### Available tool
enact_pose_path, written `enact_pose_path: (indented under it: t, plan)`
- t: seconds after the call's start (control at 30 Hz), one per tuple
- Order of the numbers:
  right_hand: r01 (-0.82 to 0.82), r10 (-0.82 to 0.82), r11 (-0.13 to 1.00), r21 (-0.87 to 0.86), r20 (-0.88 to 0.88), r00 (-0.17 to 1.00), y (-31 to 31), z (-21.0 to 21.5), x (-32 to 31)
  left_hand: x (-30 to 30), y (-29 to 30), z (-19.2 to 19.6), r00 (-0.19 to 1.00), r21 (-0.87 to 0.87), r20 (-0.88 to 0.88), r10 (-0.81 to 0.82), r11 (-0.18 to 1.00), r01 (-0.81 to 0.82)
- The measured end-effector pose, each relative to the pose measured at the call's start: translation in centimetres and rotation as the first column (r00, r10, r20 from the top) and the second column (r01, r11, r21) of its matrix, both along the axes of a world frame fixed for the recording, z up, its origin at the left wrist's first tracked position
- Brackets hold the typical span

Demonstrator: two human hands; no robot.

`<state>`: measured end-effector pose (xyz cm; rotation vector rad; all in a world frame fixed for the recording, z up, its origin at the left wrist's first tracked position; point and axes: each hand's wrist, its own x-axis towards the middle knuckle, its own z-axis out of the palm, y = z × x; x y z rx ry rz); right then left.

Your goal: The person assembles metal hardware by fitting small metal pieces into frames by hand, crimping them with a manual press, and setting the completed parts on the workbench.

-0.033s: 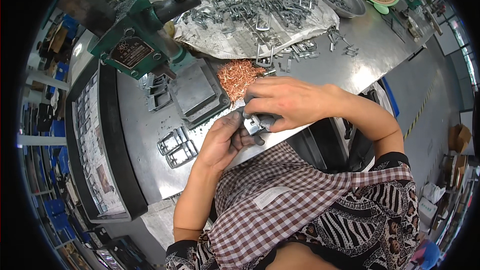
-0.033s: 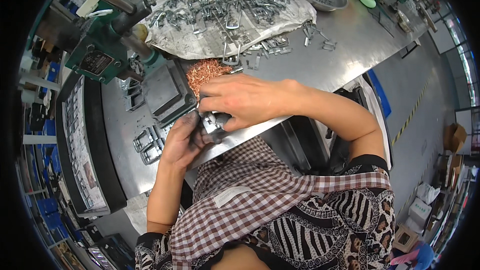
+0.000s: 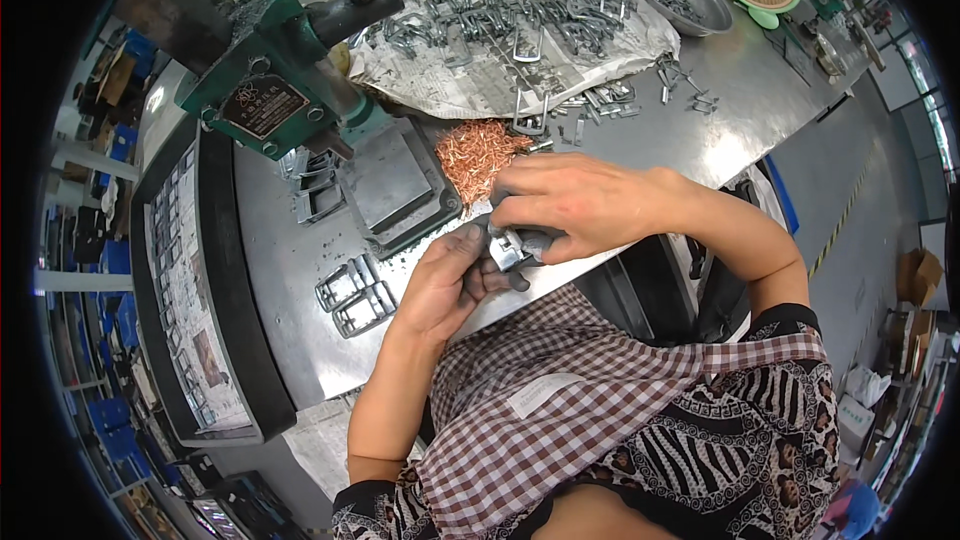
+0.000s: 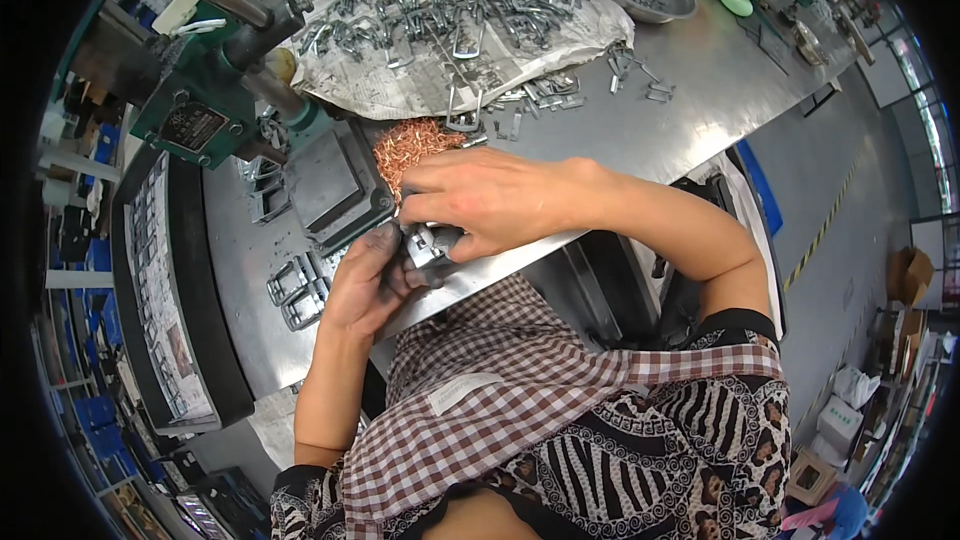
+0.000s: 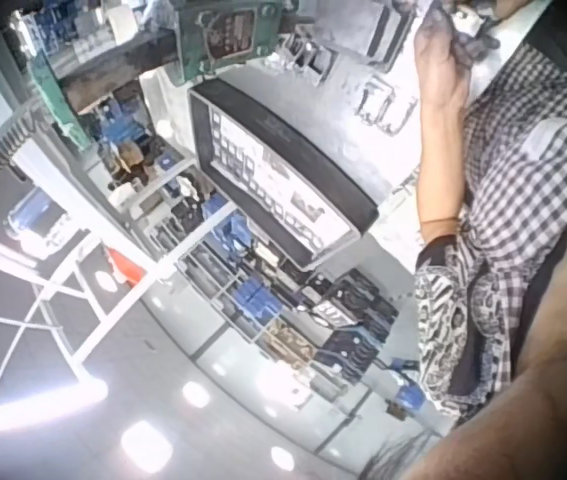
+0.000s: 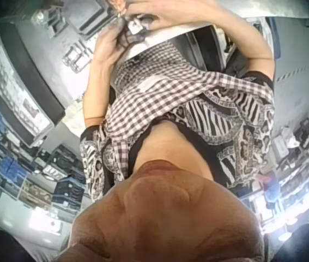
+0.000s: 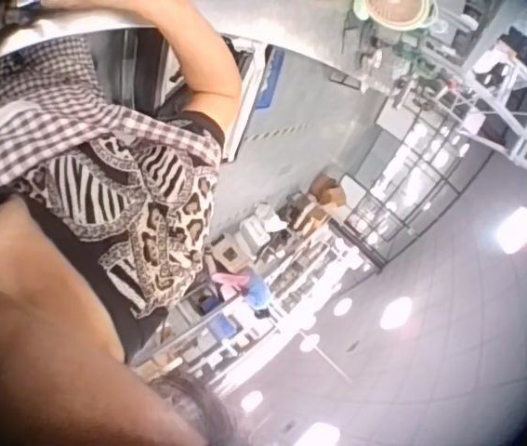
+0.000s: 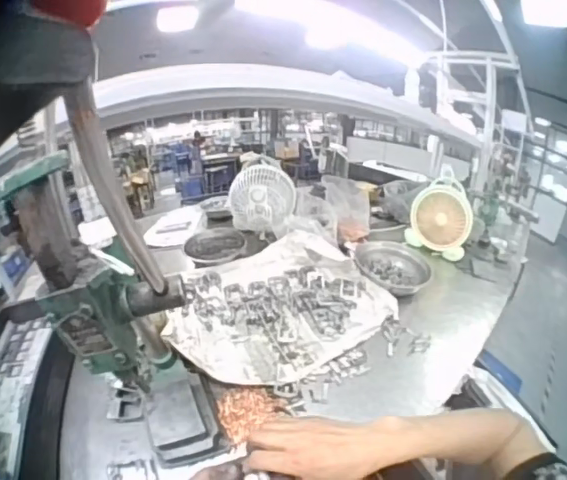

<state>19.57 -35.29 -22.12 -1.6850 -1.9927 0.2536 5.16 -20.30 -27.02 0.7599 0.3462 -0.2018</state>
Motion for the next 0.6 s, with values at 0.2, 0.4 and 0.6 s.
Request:
enact_pose_path:
  t: [0.2,0.4,0.6]
  plan:
    - [-0.018,0.018,0.996,-0.089,-0.004,1.000,0.7,0.5,0.4,0.3,0.8,-0.7,0.999,0.000,0.016,-0.030,1.000,0.030]
    - [-0.020,0.018,0.992,-0.127,-0.021,1.000,0.7,0.8,0.1,0.2,0.7,0.5,0.999,-0.064,0.018,-0.047,0.997,0.048]
    - [0.005,-0.006,0.979,-0.205,-0.005,1.000,0.1,1.3,0.0,0.0,0.5,0.1,0.996,-0.173,0.049,-0.076,0.981,0.083]
